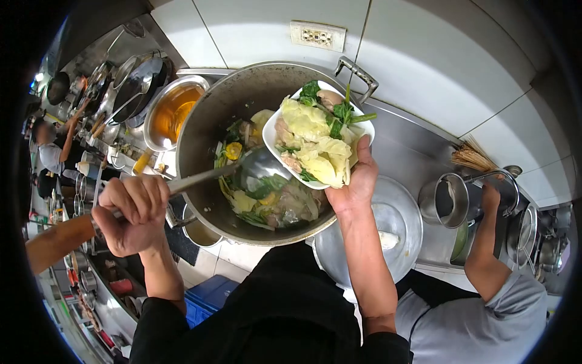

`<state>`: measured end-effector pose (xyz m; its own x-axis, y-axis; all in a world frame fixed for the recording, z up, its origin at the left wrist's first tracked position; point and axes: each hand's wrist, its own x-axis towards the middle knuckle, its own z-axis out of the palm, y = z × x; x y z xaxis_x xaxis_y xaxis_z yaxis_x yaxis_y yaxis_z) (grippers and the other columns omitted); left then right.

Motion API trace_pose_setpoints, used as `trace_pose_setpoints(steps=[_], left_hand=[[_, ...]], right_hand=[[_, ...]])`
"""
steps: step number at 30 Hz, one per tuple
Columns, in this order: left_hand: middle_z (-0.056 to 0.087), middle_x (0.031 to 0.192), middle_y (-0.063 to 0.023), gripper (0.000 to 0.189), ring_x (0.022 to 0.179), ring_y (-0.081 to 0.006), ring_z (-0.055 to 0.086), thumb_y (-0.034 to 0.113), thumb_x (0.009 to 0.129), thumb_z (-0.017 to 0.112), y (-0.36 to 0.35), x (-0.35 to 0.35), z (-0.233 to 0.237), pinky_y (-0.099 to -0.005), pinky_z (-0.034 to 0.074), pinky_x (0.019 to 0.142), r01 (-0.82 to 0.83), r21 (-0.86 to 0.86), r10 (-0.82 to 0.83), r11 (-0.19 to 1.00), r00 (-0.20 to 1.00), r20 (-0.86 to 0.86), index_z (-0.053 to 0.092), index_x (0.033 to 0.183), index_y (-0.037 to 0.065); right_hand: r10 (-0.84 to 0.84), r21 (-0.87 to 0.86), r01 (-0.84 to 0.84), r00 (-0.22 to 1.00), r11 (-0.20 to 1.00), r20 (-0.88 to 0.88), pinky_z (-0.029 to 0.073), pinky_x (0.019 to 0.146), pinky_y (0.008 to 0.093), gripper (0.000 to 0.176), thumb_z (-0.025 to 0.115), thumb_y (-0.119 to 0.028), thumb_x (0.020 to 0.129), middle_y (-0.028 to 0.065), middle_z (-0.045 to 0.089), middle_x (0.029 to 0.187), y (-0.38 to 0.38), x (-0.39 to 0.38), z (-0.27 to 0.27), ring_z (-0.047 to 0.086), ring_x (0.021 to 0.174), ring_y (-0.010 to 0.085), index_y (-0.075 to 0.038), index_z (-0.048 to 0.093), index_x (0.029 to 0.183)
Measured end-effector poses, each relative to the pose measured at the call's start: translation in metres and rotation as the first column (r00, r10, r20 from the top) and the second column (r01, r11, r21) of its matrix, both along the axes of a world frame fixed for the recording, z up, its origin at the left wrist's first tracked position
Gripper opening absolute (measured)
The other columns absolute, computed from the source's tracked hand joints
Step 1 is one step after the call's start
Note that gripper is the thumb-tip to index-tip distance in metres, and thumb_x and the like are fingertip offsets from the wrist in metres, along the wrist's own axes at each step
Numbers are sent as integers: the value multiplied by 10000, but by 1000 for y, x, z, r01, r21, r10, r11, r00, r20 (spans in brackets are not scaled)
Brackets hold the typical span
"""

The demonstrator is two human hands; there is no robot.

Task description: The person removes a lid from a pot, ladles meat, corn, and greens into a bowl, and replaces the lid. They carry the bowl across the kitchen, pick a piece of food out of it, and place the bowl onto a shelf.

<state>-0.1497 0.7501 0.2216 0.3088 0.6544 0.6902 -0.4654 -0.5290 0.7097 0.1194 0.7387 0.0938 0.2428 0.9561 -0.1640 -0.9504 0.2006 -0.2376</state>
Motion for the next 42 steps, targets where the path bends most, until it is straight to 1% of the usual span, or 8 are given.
trace_pose_setpoints(steps=[9,16,20,25,30,35,40,42], left_hand=[[402,467,-33,531,394,-155,327,442,852,640,-16,8,-32,-301,291,434,-13,-244,-11,970,995,-98,372,553,93],[399,465,-34,517,390,-166,355,382,809,682,-32,16,-32,-320,343,459,-78,-220,29,972,975,-219,370,530,78],[403,463,-44,501,406,-163,337,349,817,666,-30,13,-39,-319,297,449,-87,-287,37,954,984,-175,371,522,73],[316,461,-17,403,409,-147,260,247,952,440,-6,2,-51,-314,289,467,-57,-314,30,948,995,-91,357,592,88],[277,425,-11,483,359,-137,246,352,986,397,19,-4,-43,-297,266,424,-276,-610,375,742,926,38,331,567,121],[259,414,11,502,339,-129,214,379,976,409,33,-33,-12,-289,236,382,-347,-737,580,579,811,74,328,540,144],[254,412,16,492,341,-133,228,356,965,413,46,-76,3,-295,253,378,-239,-769,578,593,791,201,328,524,154],[241,411,24,500,344,-121,200,341,958,444,49,-79,17,-280,209,382,-313,-769,674,558,712,199,314,509,164]], right_hand=[[-16,-8,16,1000,1000,-18,341,1072,494,484,296,-355,1012,165,447,1362,-2,-4,1,430,1264,333,-36,372,1367],[11,-19,-11,1000,1000,-16,366,1056,485,482,315,-357,1009,158,460,1352,-6,-2,5,455,1244,328,-37,381,1362],[13,-16,-13,1000,1000,-13,366,1056,483,486,321,-366,1006,154,468,1346,-7,-4,5,458,1241,325,-39,387,1359],[19,2,-19,999,1000,-36,368,1052,482,485,348,-370,998,149,480,1337,-7,-3,3,466,1232,326,-39,403,1349],[-7,-20,7,999,1000,-34,378,1043,477,480,388,-365,987,148,492,1325,-8,-4,4,472,1223,324,-37,421,1335],[-36,-22,35,999,999,-26,387,1037,471,477,368,-364,993,145,492,1325,-5,-5,-4,476,1218,320,-36,420,1336],[-61,2,61,998,998,-33,387,1036,467,476,333,-365,1004,141,491,1328,-4,-6,-1,477,1215,318,-36,422,1336],[-63,-3,63,997,998,-33,386,1037,466,476,335,-366,1003,140,490,1330,-3,-5,-3,476,1216,317,-37,427,1334]])
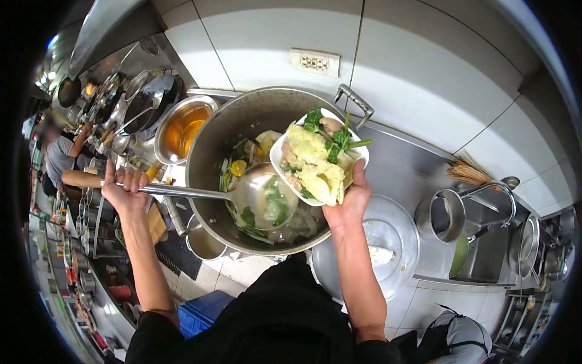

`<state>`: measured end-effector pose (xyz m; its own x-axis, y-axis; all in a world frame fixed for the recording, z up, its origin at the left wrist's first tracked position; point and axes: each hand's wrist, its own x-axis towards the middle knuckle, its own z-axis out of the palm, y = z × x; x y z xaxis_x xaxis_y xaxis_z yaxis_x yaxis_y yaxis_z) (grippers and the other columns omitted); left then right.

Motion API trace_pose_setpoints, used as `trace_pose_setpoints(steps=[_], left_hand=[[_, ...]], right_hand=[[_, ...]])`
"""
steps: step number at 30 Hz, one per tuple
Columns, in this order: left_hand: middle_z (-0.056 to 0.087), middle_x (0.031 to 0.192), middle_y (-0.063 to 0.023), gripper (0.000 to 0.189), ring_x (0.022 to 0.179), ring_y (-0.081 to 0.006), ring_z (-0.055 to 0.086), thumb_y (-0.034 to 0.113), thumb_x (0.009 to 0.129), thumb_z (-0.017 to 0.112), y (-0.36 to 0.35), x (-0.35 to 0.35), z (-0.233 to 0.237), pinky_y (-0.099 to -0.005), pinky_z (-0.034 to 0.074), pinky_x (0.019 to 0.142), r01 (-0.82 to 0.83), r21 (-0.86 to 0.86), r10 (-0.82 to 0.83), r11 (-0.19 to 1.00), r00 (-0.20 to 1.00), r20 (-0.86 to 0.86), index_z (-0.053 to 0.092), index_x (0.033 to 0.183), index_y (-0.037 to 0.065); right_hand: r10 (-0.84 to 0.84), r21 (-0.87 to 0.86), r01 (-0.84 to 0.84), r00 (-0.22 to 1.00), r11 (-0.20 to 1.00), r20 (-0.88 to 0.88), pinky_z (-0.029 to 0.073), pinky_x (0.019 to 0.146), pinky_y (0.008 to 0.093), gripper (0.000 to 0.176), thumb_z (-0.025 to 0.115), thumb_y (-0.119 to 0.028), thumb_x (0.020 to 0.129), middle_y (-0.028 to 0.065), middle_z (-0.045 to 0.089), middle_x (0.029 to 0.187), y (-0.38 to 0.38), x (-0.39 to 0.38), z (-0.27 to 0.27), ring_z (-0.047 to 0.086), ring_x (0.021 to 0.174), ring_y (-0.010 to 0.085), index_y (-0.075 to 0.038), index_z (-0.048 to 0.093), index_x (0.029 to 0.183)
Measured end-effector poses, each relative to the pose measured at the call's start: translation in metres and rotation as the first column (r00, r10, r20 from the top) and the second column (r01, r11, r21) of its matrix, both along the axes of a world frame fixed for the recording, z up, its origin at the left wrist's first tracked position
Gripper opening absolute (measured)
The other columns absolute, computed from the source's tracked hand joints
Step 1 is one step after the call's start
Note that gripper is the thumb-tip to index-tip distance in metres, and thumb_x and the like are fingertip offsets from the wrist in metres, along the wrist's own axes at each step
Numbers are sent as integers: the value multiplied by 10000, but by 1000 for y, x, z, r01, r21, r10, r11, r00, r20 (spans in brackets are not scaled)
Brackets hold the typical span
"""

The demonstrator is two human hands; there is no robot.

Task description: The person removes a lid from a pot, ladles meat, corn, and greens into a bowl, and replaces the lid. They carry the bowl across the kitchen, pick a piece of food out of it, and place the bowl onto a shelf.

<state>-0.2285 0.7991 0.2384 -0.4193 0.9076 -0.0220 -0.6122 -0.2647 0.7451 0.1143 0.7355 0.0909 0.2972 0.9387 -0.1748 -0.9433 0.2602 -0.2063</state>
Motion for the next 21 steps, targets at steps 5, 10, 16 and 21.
trace_pose_setpoints(steps=[5,10,16,21], left_hand=[[228,449,16,448,390,-127,212,334,962,450,12,-20,41,-301,246,451,-79,78,88,994,989,-119,306,576,159],[215,462,20,453,408,-127,203,313,960,462,26,-11,94,-301,236,468,-69,187,105,980,976,-191,285,571,164],[203,465,19,458,408,-131,204,278,952,471,45,-18,126,-307,237,477,-23,268,69,963,983,-167,266,559,163],[211,462,12,455,408,-136,210,271,946,478,44,13,135,-306,238,480,32,293,7,956,991,-131,277,555,155]], right_hand=[[23,-12,-23,999,1000,-37,367,1049,482,473,332,-367,1002,139,485,1336,0,-1,4,462,1229,323,-48,428,1337],[114,-32,-117,991,993,-71,348,1060,494,475,316,-369,1006,141,475,1348,3,1,4,450,1241,329,-50,424,1340],[258,-63,-264,963,963,-82,332,1069,502,503,296,-379,1007,163,457,1367,10,-25,7,442,1252,345,-42,379,1371],[309,-109,-311,950,944,-33,364,1050,488,505,308,-391,1002,166,484,1336,16,-38,7,476,1225,335,-39,395,1353]])
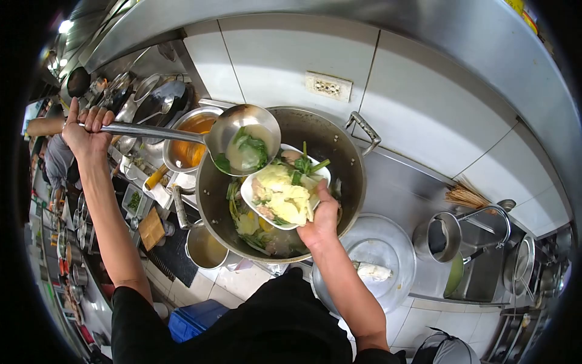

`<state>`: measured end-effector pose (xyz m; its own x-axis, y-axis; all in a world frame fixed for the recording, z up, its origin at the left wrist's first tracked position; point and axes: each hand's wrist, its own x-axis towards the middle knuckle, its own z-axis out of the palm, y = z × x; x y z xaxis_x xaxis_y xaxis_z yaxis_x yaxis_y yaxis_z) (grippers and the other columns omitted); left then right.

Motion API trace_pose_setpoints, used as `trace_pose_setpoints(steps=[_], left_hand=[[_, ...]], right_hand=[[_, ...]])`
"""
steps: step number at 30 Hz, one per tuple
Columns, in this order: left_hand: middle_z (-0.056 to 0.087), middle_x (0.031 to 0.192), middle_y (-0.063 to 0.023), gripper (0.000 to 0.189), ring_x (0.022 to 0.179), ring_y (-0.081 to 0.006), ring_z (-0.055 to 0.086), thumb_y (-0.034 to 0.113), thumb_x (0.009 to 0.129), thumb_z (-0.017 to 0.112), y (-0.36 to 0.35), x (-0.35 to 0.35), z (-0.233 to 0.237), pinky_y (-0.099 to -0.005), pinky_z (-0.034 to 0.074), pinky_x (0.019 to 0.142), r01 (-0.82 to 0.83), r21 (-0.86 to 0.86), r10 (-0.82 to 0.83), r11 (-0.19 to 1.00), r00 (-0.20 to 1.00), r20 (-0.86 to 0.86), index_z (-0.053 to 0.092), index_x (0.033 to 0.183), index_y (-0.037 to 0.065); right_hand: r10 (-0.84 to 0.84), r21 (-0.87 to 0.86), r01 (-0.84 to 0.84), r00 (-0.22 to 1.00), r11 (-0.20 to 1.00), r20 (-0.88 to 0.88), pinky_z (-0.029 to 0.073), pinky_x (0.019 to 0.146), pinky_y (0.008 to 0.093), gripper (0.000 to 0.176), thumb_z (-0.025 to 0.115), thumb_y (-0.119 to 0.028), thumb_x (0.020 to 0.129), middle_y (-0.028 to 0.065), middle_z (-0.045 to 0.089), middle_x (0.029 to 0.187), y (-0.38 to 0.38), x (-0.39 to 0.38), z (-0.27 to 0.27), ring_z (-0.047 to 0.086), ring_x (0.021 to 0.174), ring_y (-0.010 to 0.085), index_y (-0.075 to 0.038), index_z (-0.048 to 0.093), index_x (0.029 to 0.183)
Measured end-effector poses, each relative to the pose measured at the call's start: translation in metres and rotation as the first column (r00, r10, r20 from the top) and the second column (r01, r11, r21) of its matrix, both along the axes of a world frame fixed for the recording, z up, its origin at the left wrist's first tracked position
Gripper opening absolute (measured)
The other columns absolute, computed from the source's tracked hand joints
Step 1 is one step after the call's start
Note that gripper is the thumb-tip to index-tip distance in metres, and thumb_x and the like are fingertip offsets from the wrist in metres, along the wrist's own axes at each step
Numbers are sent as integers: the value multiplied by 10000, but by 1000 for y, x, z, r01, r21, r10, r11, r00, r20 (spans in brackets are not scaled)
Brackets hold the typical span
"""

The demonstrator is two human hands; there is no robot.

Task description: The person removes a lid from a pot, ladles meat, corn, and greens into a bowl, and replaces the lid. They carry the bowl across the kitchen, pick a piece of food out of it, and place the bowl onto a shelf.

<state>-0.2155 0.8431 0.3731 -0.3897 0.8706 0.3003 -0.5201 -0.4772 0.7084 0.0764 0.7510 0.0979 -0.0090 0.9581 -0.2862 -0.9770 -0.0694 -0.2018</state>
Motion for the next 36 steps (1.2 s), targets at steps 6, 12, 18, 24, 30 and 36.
trace_pose_setpoints(steps=[6,12,18,24,30,36], left_hand=[[247,461,3,444,408,-137,228,268,954,465,-17,24,6,-306,258,482,146,139,-131,979,985,-111,332,553,132],[294,463,-1,449,434,-133,282,275,956,467,-42,33,13,-303,295,518,343,304,-255,889,921,-294,356,548,124],[305,462,6,442,419,-121,276,272,945,480,-65,39,13,-284,295,506,398,401,-258,825,897,-359,359,543,134],[313,458,17,392,409,-103,269,294,905,506,-87,40,15,-262,295,500,395,489,-187,778,888,-420,381,566,141],[308,449,20,379,403,-97,264,288,860,558,-99,42,13,-251,288,491,357,513,-133,780,897,-421,370,563,146],[306,449,21,382,397,-92,258,264,842,562,-106,30,11,-249,284,478,321,522,-97,790,906,-412,334,553,162]], right_hand=[[37,-10,-36,998,999,46,380,1037,484,494,330,-394,1000,158,498,1320,6,-14,9,496,1204,329,-40,417,1333],[53,6,-53,998,999,19,382,1041,479,489,329,-389,1001,158,497,1319,7,-15,8,493,1208,322,-40,417,1331],[50,34,-52,997,998,52,381,1044,474,486,331,-387,1001,156,491,1324,7,-18,11,489,1214,318,-42,413,1334],[62,37,-63,997,997,43,376,1048,477,492,340,-392,997,151,488,1328,10,-18,8,486,1218,318,-44,409,1338],[68,31,-70,997,997,47,371,1052,482,500,320,-391,1000,150,476,1342,11,-17,10,471,1232,326,-49,391,1358],[45,48,-46,999,998,18,354,1063,485,500,297,-386,1005,151,467,1353,14,-13,10,459,1242,329,-54,381,1369]])
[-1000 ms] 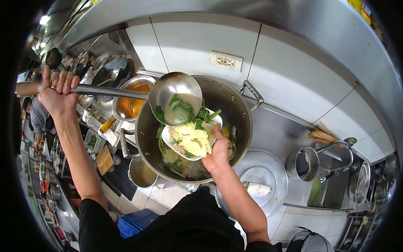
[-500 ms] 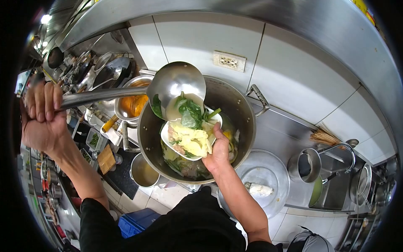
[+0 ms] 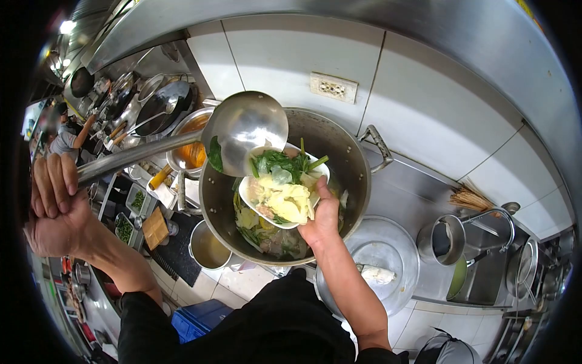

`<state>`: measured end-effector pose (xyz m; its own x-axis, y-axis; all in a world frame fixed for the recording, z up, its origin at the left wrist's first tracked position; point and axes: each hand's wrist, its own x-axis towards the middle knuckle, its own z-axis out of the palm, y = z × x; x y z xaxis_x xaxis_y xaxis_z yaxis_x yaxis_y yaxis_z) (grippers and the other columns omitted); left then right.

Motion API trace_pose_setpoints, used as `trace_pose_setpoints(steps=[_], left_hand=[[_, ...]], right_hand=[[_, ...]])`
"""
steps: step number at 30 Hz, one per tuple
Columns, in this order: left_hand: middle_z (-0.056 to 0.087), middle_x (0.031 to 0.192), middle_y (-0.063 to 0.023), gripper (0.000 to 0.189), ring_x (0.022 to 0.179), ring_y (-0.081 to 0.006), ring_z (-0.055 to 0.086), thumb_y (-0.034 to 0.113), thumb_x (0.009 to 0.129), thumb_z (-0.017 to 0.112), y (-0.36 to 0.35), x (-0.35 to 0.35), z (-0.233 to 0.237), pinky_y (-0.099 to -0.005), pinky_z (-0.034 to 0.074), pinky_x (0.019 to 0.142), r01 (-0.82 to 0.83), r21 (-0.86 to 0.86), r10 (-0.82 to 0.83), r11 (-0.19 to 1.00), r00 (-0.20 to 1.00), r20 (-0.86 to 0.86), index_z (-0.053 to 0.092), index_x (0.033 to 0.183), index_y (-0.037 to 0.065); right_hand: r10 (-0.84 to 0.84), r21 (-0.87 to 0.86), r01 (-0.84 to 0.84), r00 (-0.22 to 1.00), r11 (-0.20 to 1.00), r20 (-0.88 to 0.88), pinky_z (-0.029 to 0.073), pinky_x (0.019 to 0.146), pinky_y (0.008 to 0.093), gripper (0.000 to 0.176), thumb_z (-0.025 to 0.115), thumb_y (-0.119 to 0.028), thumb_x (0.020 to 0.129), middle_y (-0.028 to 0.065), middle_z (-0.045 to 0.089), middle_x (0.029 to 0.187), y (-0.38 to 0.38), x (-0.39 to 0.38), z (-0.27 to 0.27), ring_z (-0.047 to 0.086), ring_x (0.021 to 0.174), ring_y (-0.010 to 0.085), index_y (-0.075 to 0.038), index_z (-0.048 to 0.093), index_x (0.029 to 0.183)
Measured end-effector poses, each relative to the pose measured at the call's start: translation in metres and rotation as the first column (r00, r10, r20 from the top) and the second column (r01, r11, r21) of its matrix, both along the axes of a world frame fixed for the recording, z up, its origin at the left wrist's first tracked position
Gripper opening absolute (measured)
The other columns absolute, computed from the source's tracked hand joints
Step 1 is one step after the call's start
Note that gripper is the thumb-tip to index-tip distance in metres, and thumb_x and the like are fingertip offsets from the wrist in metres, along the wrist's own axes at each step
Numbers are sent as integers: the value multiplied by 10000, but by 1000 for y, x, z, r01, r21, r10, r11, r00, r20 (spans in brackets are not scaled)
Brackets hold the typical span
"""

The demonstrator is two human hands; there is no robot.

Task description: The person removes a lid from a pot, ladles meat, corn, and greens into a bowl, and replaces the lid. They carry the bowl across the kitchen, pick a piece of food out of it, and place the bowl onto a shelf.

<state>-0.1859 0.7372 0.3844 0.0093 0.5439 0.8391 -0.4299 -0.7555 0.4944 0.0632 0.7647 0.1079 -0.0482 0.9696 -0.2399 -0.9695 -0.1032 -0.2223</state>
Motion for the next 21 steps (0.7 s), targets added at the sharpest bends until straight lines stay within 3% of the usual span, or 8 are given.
trace_pose_setpoints(steps=[8,11,21], left_hand=[[293,451,5,356,403,-108,247,230,882,493,0,-38,-3,-252,284,498,-78,14,78,997,996,50,350,567,149],[288,455,3,368,410,-117,245,233,917,453,1,-45,-8,-264,270,497,-211,-26,213,977,965,155,360,574,139],[286,463,1,457,397,-110,237,311,987,399,27,-63,-74,-268,266,466,-119,-241,137,963,989,59,353,567,135]], right_hand=[[-25,0,25,998,1000,-52,357,1054,490,489,298,-389,1005,147,488,1327,-3,7,14,471,1223,330,-56,404,1347],[-54,-13,54,997,998,-48,356,1054,494,483,291,-383,1008,149,492,1320,-2,15,8,472,1220,334,-54,409,1341],[-125,10,126,988,992,-94,339,1064,523,492,260,-364,1014,175,450,1357,-2,32,0,440,1251,358,-42,370,1369]])
